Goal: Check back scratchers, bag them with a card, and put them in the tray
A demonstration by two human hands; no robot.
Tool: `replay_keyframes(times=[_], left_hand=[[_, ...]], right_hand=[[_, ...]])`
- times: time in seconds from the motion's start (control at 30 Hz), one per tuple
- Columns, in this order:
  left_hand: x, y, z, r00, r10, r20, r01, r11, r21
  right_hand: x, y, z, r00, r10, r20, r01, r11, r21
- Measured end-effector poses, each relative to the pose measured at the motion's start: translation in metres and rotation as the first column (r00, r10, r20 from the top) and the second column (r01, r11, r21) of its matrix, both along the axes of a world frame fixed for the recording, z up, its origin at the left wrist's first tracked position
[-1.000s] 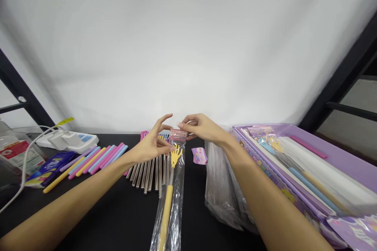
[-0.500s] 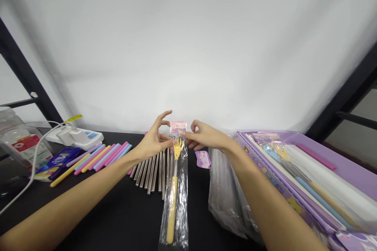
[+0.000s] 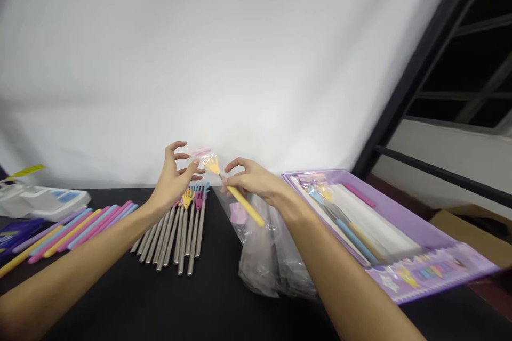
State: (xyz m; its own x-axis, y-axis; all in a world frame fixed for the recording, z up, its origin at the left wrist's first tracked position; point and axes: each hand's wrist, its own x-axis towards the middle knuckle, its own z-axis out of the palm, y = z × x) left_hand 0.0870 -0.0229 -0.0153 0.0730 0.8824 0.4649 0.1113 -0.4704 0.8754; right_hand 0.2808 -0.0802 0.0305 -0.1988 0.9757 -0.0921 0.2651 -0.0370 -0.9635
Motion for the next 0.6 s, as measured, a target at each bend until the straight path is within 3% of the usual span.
replay_keyframes(times=[0.13, 0.27, 0.4, 0.6], left_hand=[[0.048, -0.009, -0.002, 0.963, -0.162, -0.213, 0.176, 0.983, 0.048], [0.096, -0.028, -0.011, 0.800, -0.342, -0.492, 0.449, 0.886, 0.114], [0.131, -0.043, -0.020, 0.619, -0.276, -0.735, 0.577, 0.795, 0.188], [0.161, -0.046, -0.027, 0.560, -0.198, -0.805, 0.631, 0.732, 0.258]], right_hand=[[0.064, -0.011, 0.010, 0.969, -0.237, 0.072, 0.229, 0.967, 0.111], [0.132, -0.025, 0.004, 0.885, -0.437, 0.162, 0.415, 0.897, 0.154], [0.185, -0.040, -0.014, 0.793, -0.486, 0.367, 0.442, 0.874, 0.202], [0.222, -0.056, -0.042, 0.689, -0.409, 0.598, 0.348, 0.911, 0.222]])
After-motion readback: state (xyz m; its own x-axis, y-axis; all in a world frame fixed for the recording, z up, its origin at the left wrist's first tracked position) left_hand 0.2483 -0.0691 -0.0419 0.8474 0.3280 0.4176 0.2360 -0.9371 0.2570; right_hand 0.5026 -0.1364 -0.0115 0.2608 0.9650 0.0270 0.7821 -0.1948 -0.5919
